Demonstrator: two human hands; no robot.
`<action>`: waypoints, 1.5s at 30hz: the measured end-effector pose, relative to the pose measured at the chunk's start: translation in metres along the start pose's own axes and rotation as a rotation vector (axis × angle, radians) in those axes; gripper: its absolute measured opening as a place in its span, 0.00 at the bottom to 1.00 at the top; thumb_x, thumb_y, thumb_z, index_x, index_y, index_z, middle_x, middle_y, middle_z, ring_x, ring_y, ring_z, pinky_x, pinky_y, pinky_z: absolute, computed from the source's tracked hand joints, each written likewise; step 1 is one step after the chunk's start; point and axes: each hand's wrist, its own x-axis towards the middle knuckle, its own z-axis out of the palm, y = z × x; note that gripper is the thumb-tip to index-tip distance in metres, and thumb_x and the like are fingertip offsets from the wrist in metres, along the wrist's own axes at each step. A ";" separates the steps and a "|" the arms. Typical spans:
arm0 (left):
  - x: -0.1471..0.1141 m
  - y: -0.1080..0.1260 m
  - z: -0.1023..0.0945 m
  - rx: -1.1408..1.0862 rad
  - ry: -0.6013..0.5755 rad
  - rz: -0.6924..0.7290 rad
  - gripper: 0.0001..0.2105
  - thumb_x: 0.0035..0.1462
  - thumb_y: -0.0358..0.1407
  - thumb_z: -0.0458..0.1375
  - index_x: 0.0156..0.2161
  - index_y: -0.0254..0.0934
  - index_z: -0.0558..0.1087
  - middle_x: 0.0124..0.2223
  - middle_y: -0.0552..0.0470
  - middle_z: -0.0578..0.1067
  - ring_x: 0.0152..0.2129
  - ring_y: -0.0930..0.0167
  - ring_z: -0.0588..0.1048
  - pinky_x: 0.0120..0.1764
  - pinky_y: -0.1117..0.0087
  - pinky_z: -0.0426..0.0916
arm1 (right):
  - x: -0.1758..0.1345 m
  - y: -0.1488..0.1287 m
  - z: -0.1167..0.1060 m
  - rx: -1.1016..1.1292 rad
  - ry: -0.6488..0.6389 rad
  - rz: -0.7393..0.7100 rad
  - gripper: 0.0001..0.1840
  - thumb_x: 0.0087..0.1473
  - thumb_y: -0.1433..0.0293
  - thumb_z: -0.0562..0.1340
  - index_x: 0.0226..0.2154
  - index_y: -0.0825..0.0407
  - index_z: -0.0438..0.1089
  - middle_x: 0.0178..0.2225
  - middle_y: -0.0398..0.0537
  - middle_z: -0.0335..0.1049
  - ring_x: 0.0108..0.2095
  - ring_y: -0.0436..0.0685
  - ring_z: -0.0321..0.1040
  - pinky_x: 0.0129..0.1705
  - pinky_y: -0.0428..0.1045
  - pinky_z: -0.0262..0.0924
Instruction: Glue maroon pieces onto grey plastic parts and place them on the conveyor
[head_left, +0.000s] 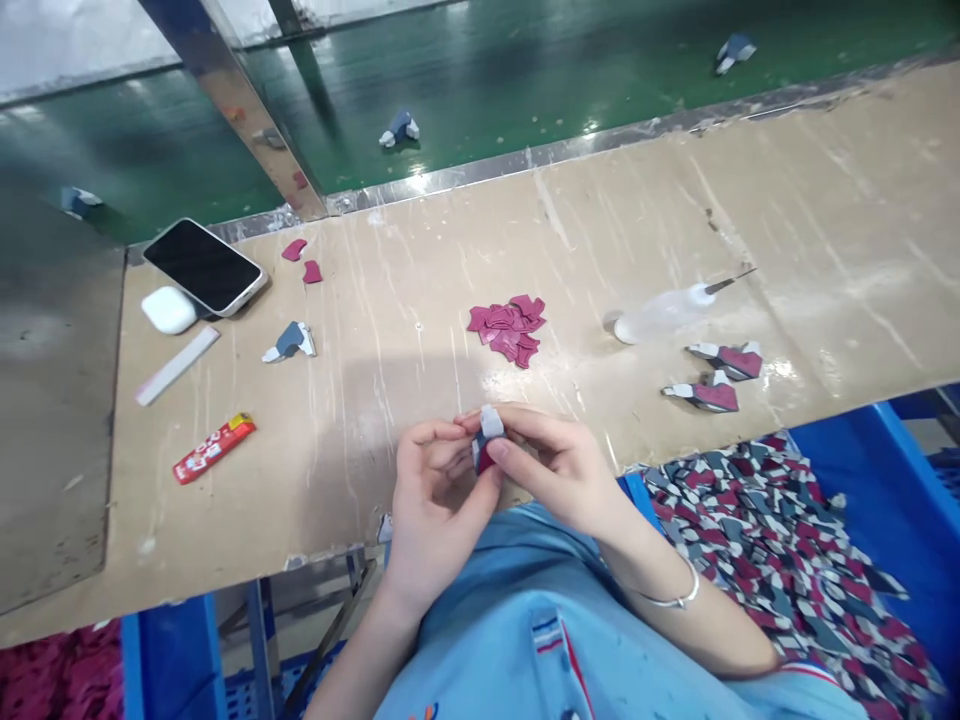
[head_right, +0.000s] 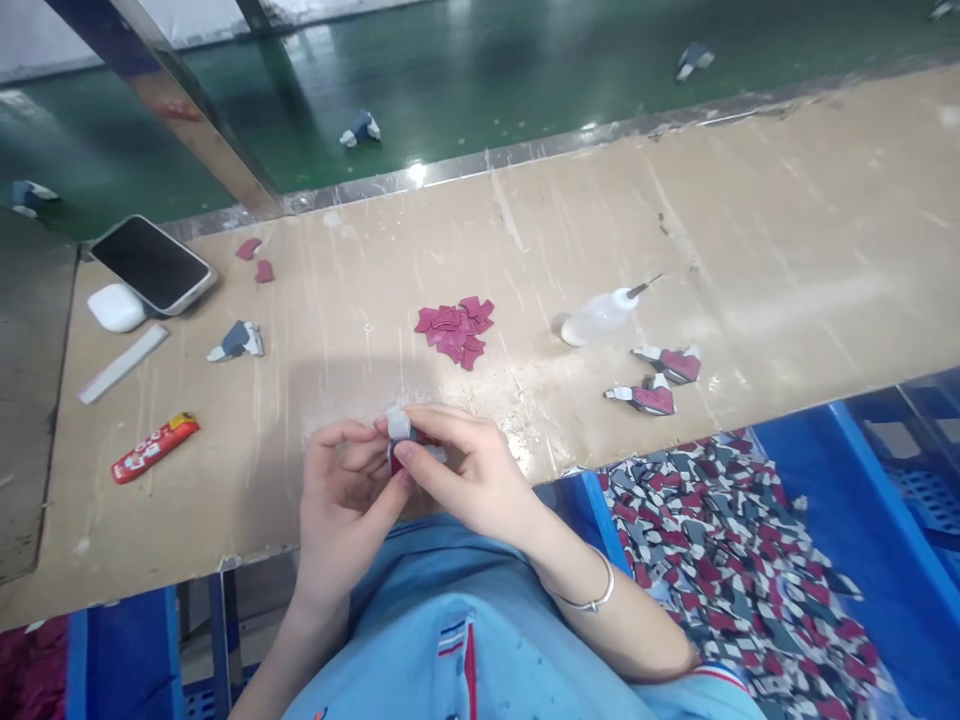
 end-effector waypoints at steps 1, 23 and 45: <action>-0.001 0.001 0.001 0.000 0.008 0.006 0.18 0.63 0.37 0.73 0.47 0.44 0.66 0.49 0.49 0.88 0.45 0.68 0.88 0.52 0.70 0.81 | -0.001 -0.002 0.002 -0.019 0.018 -0.004 0.11 0.69 0.62 0.67 0.45 0.49 0.85 0.41 0.51 0.84 0.39 0.57 0.81 0.43 0.51 0.77; -0.002 -0.011 -0.005 -0.133 -0.037 -0.248 0.24 0.60 0.44 0.75 0.50 0.44 0.66 0.47 0.50 0.85 0.42 0.65 0.87 0.46 0.66 0.83 | -0.025 0.014 -0.011 -0.397 0.098 -0.496 0.16 0.72 0.64 0.65 0.60 0.44 0.78 0.54 0.53 0.85 0.53 0.58 0.83 0.54 0.53 0.79; 0.072 0.037 -0.097 0.697 0.078 0.144 0.14 0.67 0.49 0.63 0.50 0.43 0.73 0.58 0.46 0.78 0.38 0.71 0.83 0.47 0.68 0.79 | -0.035 0.071 -0.165 -1.281 0.628 -0.100 0.25 0.66 0.51 0.61 0.56 0.47 0.77 0.58 0.60 0.80 0.62 0.79 0.73 0.65 0.76 0.65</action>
